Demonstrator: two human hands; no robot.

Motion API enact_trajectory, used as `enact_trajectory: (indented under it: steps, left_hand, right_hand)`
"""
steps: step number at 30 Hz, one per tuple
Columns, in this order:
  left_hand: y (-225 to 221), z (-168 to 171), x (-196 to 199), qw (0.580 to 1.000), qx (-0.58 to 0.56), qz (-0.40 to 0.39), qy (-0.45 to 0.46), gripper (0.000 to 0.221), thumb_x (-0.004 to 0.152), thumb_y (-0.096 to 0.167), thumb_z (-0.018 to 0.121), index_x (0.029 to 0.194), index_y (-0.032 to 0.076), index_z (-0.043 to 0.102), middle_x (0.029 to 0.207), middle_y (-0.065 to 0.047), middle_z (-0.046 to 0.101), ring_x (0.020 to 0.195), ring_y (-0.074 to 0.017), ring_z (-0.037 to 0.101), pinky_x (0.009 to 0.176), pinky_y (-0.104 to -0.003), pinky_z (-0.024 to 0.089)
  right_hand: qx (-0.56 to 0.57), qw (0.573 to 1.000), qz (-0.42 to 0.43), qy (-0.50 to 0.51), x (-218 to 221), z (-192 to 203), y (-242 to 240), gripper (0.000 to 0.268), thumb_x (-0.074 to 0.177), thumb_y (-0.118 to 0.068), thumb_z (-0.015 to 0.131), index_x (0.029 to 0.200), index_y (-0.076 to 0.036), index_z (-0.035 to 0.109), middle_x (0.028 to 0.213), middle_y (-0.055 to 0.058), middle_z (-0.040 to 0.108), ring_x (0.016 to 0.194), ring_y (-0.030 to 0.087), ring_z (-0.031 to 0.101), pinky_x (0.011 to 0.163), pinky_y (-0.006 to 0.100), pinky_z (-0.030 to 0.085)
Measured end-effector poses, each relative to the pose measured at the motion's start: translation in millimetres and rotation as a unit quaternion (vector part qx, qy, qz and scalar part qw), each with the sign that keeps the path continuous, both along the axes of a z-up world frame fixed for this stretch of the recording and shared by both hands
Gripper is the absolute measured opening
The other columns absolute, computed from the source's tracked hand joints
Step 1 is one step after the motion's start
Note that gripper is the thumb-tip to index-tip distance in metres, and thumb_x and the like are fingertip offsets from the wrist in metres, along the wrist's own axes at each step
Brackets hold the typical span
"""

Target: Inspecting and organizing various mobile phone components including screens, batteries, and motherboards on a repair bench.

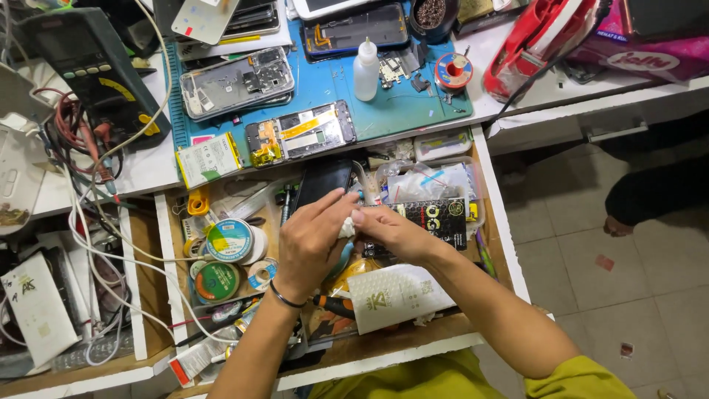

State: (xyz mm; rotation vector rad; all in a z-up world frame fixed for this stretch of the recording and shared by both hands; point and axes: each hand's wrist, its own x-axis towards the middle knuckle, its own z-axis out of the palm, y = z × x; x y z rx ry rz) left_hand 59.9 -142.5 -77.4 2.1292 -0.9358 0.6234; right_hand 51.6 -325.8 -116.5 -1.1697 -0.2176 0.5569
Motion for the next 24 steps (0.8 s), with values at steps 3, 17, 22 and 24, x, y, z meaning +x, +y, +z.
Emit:
enact_trajectory:
  steps: [3, 17, 22, 24]
  left_hand:
    - [-6, 16, -4, 1.000, -0.026, 0.011, 0.004, 0.023, 0.096, 0.018, 0.065, 0.117, 0.012, 0.073, 0.116, -0.004, 0.076, 0.112, -0.0275, 0.072, 0.086, -0.037, 0.059]
    - [25, -16, 6, 0.991, -0.106, 0.014, 0.081, 0.032, 0.094, 0.013, 0.069, 0.125, 0.007, 0.065, 0.105, -0.009, 0.072, 0.091, -0.0323, 0.073, 0.074, -0.041, 0.060]
    - [33, -14, 5, 0.991, -0.107, 0.012, 0.085, 0.038, 0.095, 0.014, 0.070, 0.131, 0.003, 0.060, 0.108, -0.013, 0.068, 0.095, -0.0366, 0.071, 0.076, -0.043, 0.059]
    - [34, -16, 7, 0.991, -0.109, 0.012, 0.078, 0.042, 0.095, 0.016, 0.071, 0.133, 0.004, 0.059, 0.108, -0.015, 0.068, 0.091, -0.0349, 0.071, 0.076, -0.043, 0.059]
  right_hand:
    - [0.027, 0.999, -0.028, 0.008, -1, 3, 2, 0.040, 0.107, -0.035, 0.054, 0.096, -0.002, 0.075, 0.086, 0.010, 0.072, 0.083, 0.017, 0.069, 0.078, 0.033, 0.059]
    - [-0.761, 0.439, -0.026, -0.477, 88, 9, -95, 0.012, 0.097, -0.028, 0.062, 0.095, -0.035, 0.072, 0.070, -0.012, 0.065, 0.064, 0.013, 0.068, 0.060, 0.028, 0.053]
    - [-0.719, 0.348, -0.114, -0.591, 84, -12, -97, 0.008, 0.091, -0.028, 0.066, 0.086, -0.034, 0.063, 0.067, -0.013, 0.058, 0.055, 0.009, 0.061, 0.050, 0.023, 0.048]
    - [-0.675, 0.426, -0.141, -0.585, 82, 2, -97, 0.006, 0.100, -0.026, 0.063, 0.103, -0.031, 0.066, 0.073, -0.009, 0.059, 0.055, 0.013, 0.065, 0.053, 0.027, 0.052]
